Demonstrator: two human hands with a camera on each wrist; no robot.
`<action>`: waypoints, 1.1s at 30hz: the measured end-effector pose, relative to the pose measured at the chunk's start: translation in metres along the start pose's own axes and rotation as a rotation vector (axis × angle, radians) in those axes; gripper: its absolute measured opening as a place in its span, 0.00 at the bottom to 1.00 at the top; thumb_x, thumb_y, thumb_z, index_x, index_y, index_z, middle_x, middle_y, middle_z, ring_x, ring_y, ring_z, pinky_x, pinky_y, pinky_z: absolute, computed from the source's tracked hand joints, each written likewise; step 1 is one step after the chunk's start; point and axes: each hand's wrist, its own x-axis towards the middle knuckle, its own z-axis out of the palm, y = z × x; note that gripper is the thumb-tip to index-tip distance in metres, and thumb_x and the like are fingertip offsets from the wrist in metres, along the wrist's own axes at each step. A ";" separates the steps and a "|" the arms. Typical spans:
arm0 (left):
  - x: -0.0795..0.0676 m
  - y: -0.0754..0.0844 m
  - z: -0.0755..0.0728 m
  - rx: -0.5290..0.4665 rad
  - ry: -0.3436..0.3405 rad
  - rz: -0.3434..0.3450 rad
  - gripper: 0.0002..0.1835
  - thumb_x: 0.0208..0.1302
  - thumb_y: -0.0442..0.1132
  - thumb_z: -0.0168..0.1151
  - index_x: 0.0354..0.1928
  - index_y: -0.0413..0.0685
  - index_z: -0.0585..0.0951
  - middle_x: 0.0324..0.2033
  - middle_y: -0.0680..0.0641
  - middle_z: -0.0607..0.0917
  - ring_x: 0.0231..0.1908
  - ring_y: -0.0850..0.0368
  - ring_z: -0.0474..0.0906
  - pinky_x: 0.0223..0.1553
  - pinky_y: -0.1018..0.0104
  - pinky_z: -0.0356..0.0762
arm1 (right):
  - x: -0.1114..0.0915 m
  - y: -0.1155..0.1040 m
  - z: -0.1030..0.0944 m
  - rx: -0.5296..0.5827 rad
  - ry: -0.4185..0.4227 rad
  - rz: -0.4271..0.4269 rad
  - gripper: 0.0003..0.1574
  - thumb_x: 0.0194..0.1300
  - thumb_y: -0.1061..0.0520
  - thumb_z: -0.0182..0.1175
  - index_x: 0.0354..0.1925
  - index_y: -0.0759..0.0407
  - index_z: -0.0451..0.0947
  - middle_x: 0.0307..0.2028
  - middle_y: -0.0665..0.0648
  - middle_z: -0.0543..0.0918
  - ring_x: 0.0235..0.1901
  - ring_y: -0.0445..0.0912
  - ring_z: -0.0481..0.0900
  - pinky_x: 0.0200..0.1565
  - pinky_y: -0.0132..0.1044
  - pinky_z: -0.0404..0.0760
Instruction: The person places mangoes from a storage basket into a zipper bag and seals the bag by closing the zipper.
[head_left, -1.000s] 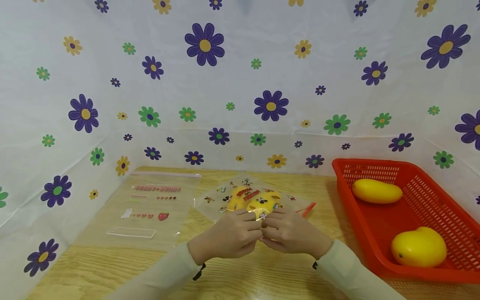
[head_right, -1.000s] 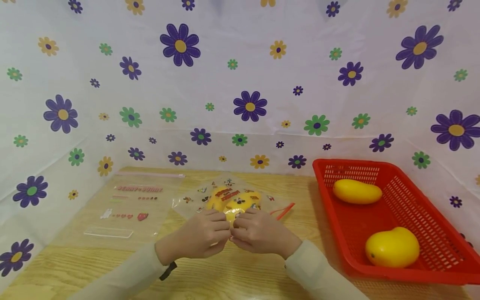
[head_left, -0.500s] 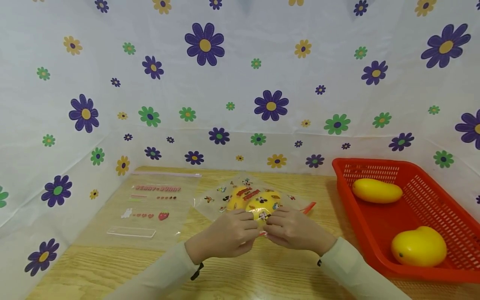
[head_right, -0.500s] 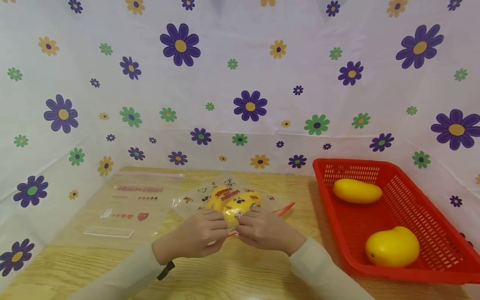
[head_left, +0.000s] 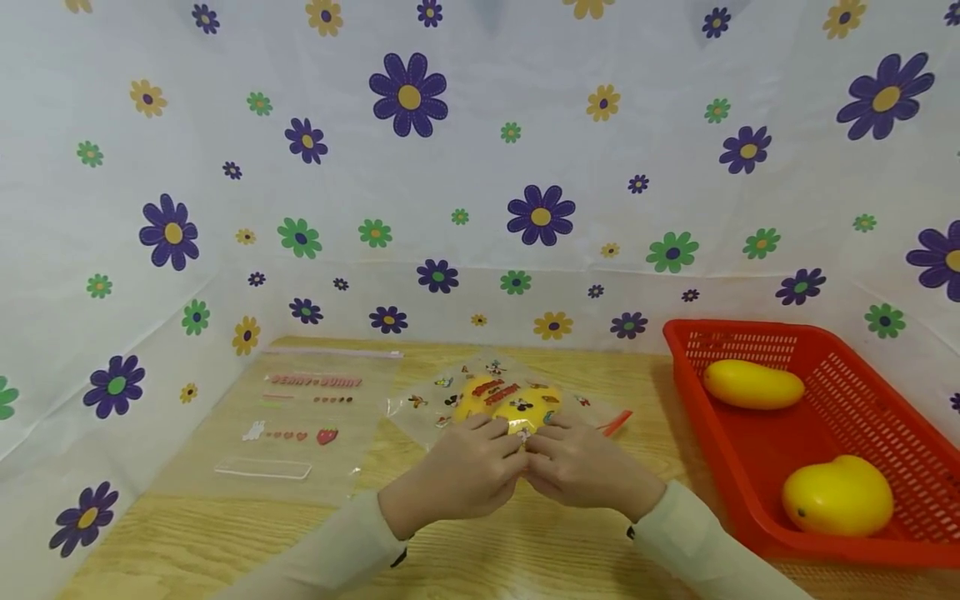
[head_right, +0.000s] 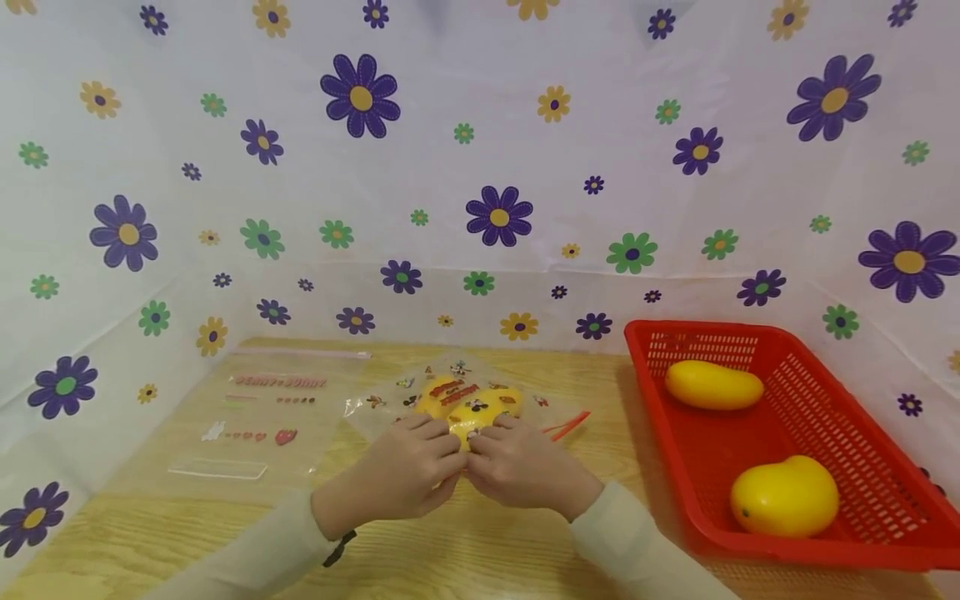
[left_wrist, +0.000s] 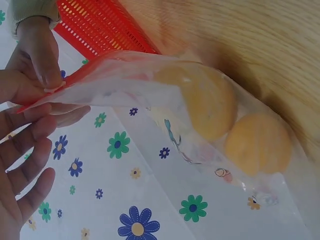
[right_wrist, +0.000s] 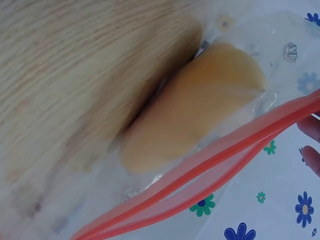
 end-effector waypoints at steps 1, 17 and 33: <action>0.000 0.000 0.000 -0.002 0.004 0.006 0.03 0.51 0.44 0.61 0.26 0.56 0.81 0.27 0.58 0.84 0.26 0.61 0.75 0.33 0.68 0.73 | 0.000 0.000 0.001 0.006 0.005 -0.002 0.17 0.69 0.48 0.48 0.33 0.52 0.80 0.27 0.46 0.83 0.27 0.38 0.80 0.38 0.33 0.78; -0.007 -0.004 0.004 -0.094 0.040 0.051 0.01 0.48 0.42 0.63 0.24 0.56 0.80 0.26 0.61 0.83 0.28 0.64 0.75 0.31 0.72 0.69 | 0.001 0.000 0.007 0.071 0.076 -0.012 0.19 0.69 0.51 0.44 0.28 0.51 0.78 0.25 0.46 0.79 0.26 0.38 0.73 0.33 0.30 0.72; -0.007 -0.008 0.001 -0.137 0.055 0.044 0.03 0.46 0.40 0.64 0.23 0.55 0.78 0.23 0.60 0.81 0.25 0.63 0.71 0.31 0.71 0.70 | -0.011 0.008 0.009 0.238 0.142 0.062 0.09 0.62 0.55 0.58 0.36 0.56 0.84 0.30 0.49 0.83 0.30 0.40 0.78 0.40 0.32 0.79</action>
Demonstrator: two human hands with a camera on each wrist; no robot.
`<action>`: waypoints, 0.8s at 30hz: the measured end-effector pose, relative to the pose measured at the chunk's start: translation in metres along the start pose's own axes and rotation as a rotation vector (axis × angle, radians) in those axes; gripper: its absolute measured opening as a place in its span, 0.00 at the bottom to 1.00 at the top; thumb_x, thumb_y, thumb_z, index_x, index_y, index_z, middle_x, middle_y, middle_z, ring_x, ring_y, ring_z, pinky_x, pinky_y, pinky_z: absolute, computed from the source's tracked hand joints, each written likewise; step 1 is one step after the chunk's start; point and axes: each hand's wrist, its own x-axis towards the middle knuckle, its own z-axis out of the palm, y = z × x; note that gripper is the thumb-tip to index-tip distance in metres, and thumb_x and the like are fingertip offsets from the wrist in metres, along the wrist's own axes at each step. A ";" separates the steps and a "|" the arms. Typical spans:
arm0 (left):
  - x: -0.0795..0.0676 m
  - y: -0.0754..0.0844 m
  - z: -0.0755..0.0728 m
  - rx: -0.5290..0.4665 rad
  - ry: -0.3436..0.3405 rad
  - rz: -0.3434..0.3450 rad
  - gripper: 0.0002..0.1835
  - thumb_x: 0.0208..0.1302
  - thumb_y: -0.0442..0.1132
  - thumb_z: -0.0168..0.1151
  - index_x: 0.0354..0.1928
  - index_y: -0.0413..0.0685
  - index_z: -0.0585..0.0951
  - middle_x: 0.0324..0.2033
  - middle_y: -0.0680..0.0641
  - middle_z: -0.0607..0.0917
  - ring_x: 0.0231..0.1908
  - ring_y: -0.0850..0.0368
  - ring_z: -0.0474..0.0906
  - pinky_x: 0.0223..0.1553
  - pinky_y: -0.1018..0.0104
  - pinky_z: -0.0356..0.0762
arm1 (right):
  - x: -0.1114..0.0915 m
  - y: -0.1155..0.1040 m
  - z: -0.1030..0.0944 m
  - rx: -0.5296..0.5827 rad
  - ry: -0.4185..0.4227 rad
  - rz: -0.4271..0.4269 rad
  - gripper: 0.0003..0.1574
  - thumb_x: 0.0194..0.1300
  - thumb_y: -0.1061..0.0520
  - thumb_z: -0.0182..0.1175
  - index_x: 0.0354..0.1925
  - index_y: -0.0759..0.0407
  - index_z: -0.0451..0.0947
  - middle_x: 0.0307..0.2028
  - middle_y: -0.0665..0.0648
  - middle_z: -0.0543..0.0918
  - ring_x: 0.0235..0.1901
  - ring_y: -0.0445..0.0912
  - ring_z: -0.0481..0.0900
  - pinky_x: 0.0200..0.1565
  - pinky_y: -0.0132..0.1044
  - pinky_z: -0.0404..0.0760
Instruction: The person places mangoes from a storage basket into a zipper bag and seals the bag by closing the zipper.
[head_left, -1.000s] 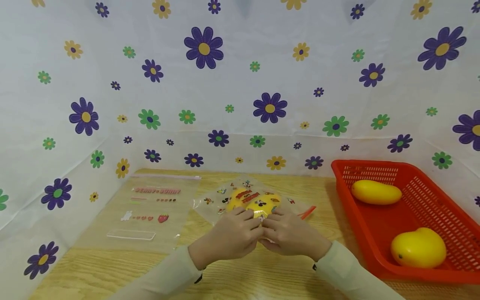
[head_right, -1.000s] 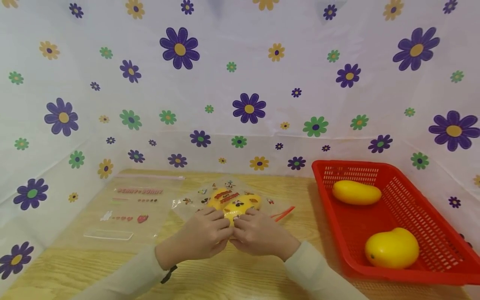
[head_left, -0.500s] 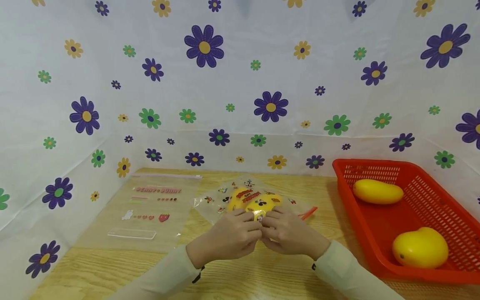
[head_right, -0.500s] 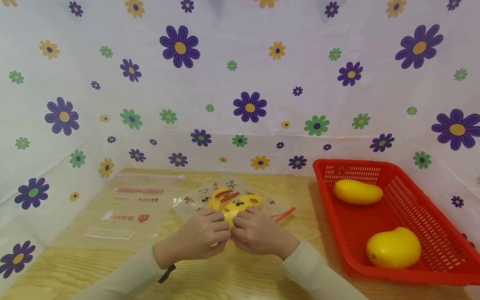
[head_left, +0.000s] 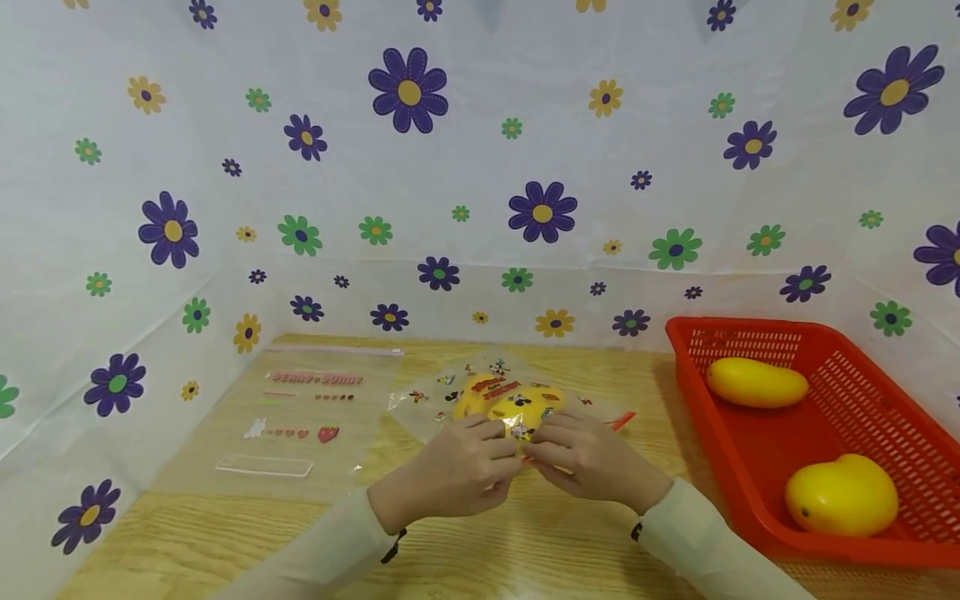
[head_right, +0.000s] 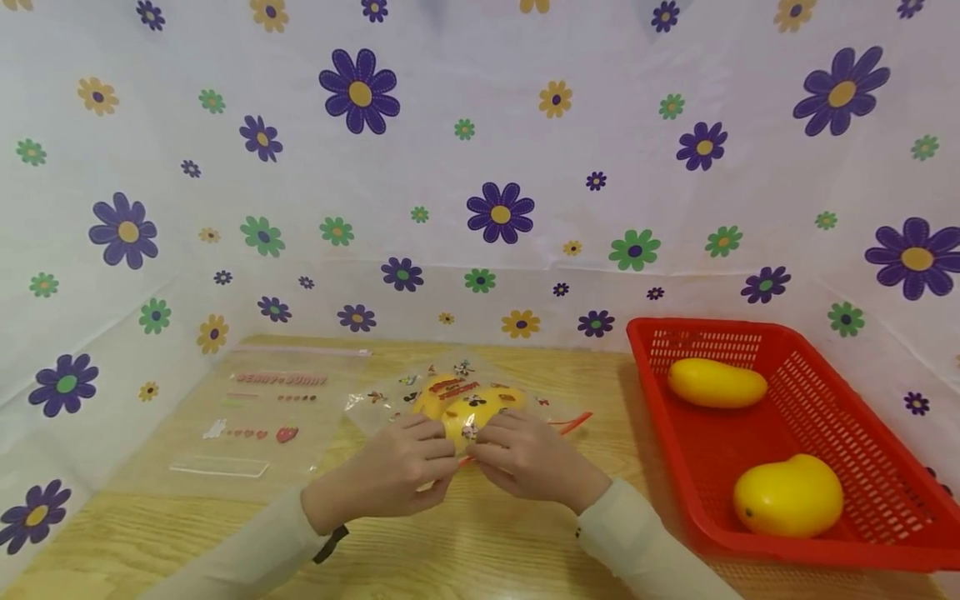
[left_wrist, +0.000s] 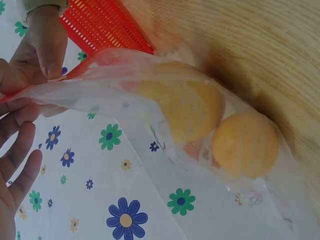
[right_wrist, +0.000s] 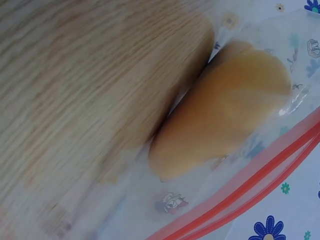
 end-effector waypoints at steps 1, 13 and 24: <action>0.000 -0.001 0.000 0.003 -0.001 0.001 0.03 0.45 0.40 0.64 0.23 0.55 0.79 0.23 0.60 0.81 0.26 0.63 0.72 0.32 0.71 0.70 | 0.000 0.000 0.000 0.000 -0.001 -0.003 0.09 0.62 0.56 0.58 0.36 0.56 0.83 0.30 0.48 0.84 0.31 0.40 0.79 0.40 0.32 0.79; 0.004 0.004 -0.004 0.058 -0.103 -0.095 0.06 0.48 0.46 0.62 0.29 0.55 0.80 0.27 0.58 0.83 0.28 0.62 0.75 0.36 0.67 0.74 | 0.008 -0.006 0.002 -0.031 0.003 -0.041 0.04 0.60 0.56 0.61 0.30 0.54 0.81 0.27 0.47 0.83 0.30 0.39 0.77 0.40 0.31 0.78; 0.011 0.008 -0.002 0.097 -0.115 -0.118 0.01 0.48 0.40 0.62 0.23 0.57 0.79 0.22 0.60 0.81 0.24 0.63 0.72 0.32 0.70 0.71 | 0.010 -0.002 0.005 -0.039 -0.005 -0.040 0.11 0.65 0.52 0.56 0.28 0.53 0.80 0.25 0.46 0.81 0.28 0.39 0.76 0.37 0.30 0.76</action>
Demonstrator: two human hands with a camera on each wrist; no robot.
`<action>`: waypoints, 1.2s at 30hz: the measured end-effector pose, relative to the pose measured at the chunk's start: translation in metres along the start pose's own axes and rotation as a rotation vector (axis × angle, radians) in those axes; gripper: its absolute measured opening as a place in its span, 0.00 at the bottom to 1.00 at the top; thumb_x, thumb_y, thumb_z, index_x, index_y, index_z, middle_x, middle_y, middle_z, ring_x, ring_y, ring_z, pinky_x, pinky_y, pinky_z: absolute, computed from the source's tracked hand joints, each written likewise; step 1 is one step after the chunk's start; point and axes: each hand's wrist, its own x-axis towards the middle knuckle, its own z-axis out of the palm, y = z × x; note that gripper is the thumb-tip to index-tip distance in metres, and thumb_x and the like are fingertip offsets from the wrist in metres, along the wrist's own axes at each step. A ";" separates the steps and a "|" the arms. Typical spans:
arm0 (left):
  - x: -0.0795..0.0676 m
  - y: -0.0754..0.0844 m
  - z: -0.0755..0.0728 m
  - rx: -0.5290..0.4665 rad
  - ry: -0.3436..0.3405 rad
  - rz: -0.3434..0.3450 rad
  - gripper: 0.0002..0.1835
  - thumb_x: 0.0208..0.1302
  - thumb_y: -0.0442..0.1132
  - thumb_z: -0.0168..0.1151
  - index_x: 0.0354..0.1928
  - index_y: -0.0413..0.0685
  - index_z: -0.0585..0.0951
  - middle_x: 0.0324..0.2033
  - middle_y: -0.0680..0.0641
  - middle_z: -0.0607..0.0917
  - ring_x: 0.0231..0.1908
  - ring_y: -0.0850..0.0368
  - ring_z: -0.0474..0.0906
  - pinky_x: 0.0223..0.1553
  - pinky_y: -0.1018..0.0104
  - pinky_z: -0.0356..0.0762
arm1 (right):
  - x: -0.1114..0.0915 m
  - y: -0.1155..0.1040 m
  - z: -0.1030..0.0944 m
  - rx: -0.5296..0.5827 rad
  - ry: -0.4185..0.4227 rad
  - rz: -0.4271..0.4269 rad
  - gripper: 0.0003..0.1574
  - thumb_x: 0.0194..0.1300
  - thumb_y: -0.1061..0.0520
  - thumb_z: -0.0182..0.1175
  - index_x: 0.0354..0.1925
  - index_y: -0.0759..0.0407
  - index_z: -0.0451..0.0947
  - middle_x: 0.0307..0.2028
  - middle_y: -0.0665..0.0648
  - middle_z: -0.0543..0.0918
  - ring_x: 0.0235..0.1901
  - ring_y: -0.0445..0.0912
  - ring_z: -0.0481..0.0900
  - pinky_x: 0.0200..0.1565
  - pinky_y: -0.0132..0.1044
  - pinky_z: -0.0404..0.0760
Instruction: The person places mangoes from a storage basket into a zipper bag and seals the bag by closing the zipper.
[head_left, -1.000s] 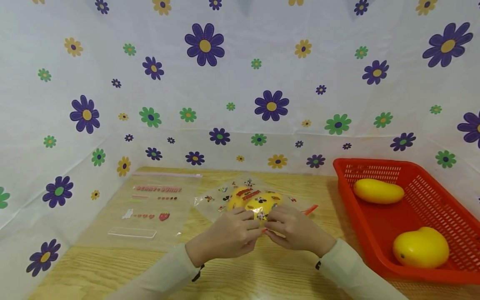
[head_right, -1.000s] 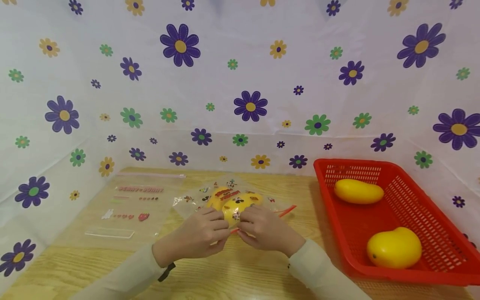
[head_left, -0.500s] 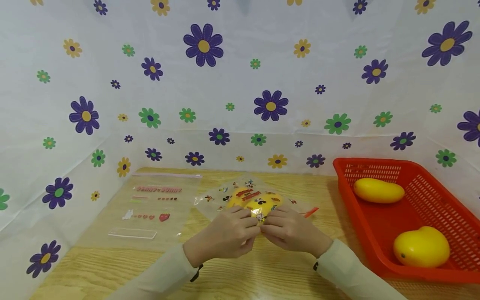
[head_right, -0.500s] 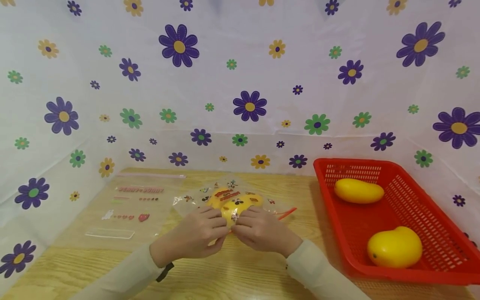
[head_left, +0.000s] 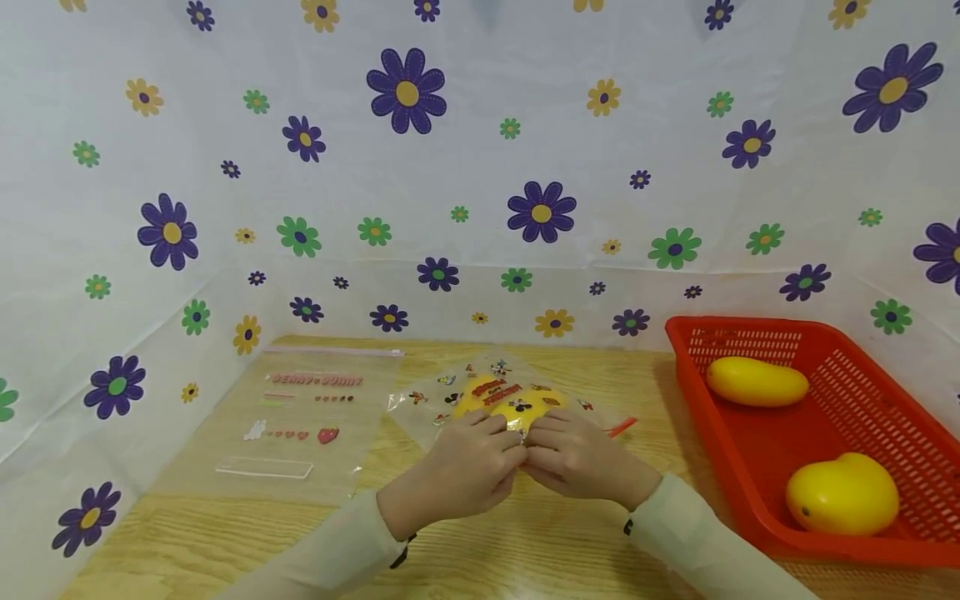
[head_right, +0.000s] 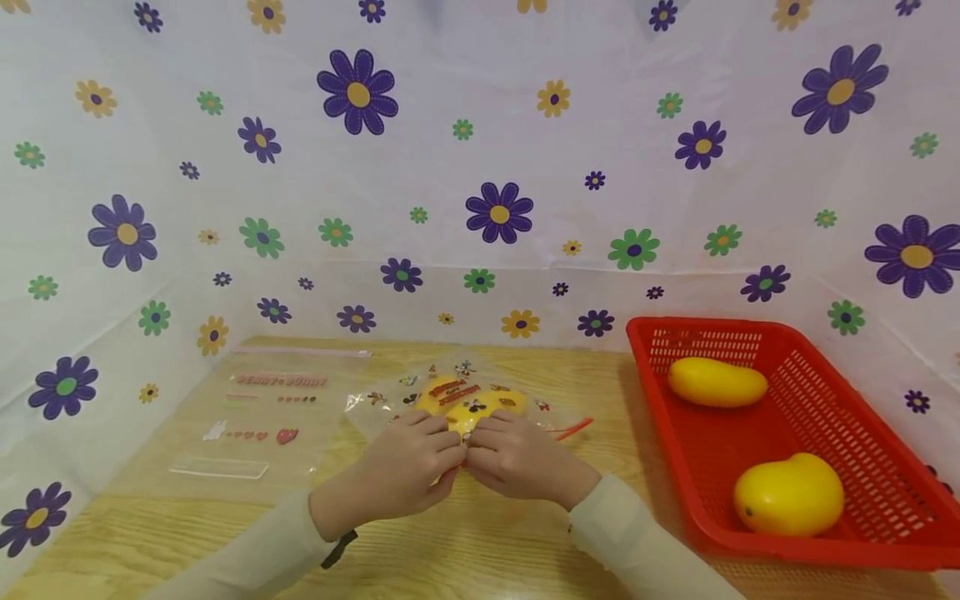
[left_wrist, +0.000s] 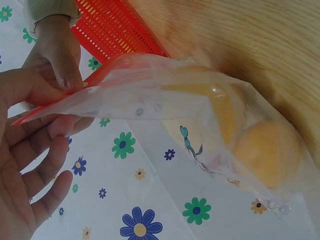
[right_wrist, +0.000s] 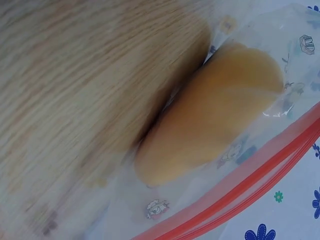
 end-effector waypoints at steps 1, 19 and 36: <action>0.000 0.000 0.000 -0.003 0.005 0.002 0.02 0.48 0.40 0.62 0.23 0.57 0.79 0.22 0.60 0.81 0.23 0.63 0.71 0.31 0.70 0.70 | 0.000 0.000 0.000 0.000 -0.004 0.001 0.12 0.66 0.52 0.55 0.27 0.53 0.80 0.25 0.46 0.81 0.28 0.39 0.76 0.37 0.30 0.76; -0.008 -0.006 0.002 -0.008 0.009 0.042 0.03 0.44 0.40 0.61 0.24 0.56 0.79 0.22 0.60 0.79 0.24 0.62 0.68 0.29 0.70 0.67 | -0.004 0.009 -0.006 -0.049 -0.089 0.013 0.04 0.55 0.56 0.64 0.27 0.52 0.78 0.26 0.47 0.80 0.30 0.41 0.76 0.39 0.32 0.77; -0.014 -0.016 0.004 -0.181 -0.031 0.081 0.07 0.43 0.37 0.62 0.18 0.55 0.72 0.17 0.60 0.73 0.23 0.64 0.63 0.28 0.74 0.62 | -0.009 0.014 -0.004 -0.081 -0.088 -0.022 0.09 0.63 0.55 0.54 0.25 0.52 0.74 0.25 0.47 0.76 0.28 0.41 0.72 0.36 0.32 0.72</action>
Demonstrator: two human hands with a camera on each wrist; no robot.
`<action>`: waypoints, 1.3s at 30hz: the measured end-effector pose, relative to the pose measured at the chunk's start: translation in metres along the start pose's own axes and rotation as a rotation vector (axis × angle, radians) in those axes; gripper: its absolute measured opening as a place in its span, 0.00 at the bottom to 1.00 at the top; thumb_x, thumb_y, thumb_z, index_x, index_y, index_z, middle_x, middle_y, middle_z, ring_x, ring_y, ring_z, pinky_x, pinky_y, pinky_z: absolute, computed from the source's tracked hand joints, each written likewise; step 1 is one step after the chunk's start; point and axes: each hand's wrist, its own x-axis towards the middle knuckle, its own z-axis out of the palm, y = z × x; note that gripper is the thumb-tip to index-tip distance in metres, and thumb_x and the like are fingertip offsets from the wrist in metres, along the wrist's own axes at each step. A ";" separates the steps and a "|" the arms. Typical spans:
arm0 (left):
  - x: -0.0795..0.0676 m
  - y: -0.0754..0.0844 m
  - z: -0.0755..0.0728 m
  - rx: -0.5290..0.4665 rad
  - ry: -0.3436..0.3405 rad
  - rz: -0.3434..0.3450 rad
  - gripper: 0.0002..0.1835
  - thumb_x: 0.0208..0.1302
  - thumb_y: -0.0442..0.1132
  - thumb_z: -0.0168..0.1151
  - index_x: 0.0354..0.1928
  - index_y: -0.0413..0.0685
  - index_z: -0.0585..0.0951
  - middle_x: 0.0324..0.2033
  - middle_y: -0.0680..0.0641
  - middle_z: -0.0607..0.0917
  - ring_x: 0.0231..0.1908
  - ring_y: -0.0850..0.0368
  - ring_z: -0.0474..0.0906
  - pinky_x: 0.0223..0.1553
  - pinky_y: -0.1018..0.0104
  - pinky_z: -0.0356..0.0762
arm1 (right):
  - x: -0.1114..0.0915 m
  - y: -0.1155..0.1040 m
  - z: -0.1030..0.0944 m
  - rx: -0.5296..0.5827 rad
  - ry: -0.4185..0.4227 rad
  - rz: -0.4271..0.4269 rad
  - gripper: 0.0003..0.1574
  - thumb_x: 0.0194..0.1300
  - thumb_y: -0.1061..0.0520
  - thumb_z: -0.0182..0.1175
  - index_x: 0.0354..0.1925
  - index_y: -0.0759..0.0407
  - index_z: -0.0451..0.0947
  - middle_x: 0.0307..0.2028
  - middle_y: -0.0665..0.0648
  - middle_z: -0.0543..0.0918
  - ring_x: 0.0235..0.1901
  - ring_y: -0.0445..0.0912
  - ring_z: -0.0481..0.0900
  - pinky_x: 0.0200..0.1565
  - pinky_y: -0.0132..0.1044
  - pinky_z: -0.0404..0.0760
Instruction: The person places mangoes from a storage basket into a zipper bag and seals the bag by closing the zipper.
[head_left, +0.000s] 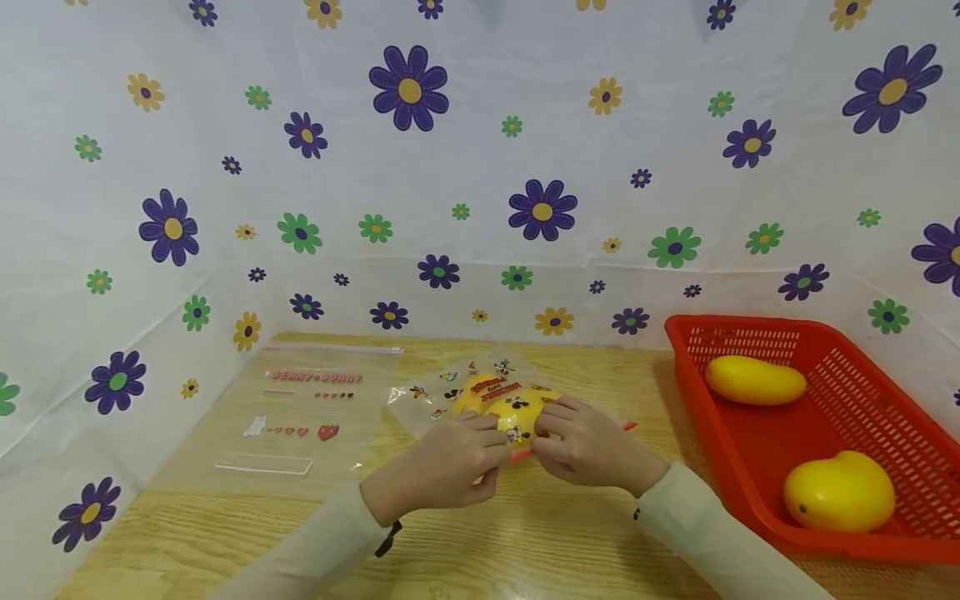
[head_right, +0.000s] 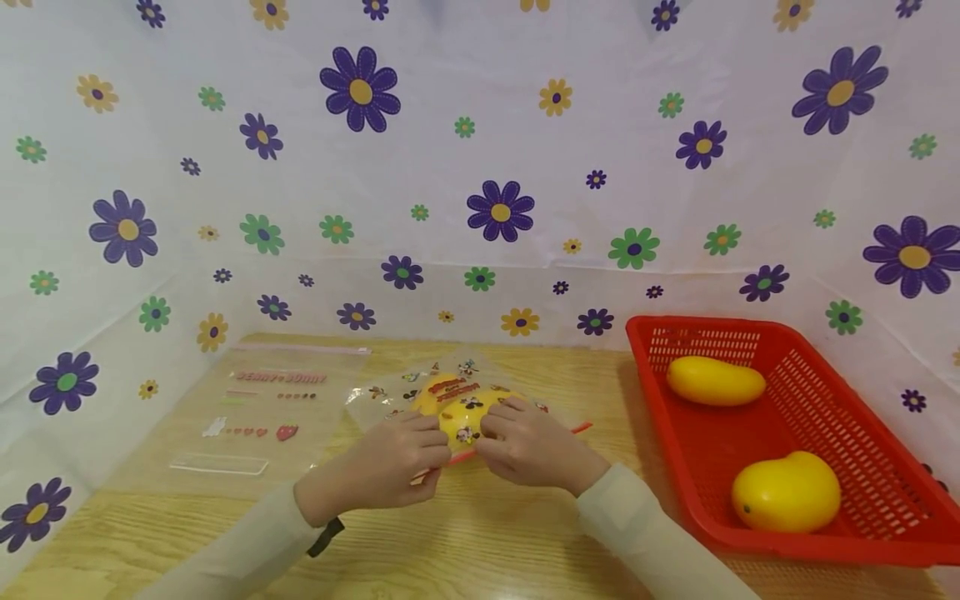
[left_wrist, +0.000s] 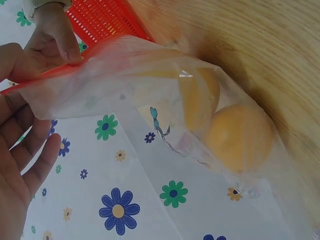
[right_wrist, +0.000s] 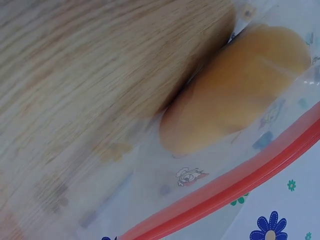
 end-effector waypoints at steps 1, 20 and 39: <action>0.000 -0.001 0.000 -0.007 -0.007 -0.003 0.08 0.44 0.38 0.62 0.18 0.55 0.71 0.17 0.60 0.72 0.23 0.64 0.63 0.27 0.74 0.60 | -0.001 0.001 0.000 0.000 0.004 -0.004 0.08 0.61 0.55 0.56 0.25 0.52 0.74 0.25 0.48 0.76 0.27 0.41 0.71 0.36 0.32 0.72; -0.006 -0.002 -0.003 -0.042 -0.042 -0.007 0.05 0.46 0.40 0.63 0.19 0.55 0.76 0.20 0.60 0.78 0.26 0.65 0.73 0.36 0.71 0.75 | -0.016 0.010 0.000 0.011 -0.037 0.070 0.07 0.49 0.57 0.67 0.26 0.52 0.77 0.26 0.48 0.76 0.30 0.41 0.74 0.38 0.35 0.77; -0.007 -0.004 -0.005 -0.072 -0.014 0.039 0.10 0.39 0.37 0.62 0.14 0.56 0.69 0.15 0.61 0.71 0.20 0.66 0.59 0.27 0.75 0.61 | -0.029 0.016 -0.002 -0.022 -0.051 0.144 0.05 0.50 0.56 0.67 0.28 0.53 0.80 0.28 0.49 0.80 0.32 0.44 0.77 0.39 0.37 0.78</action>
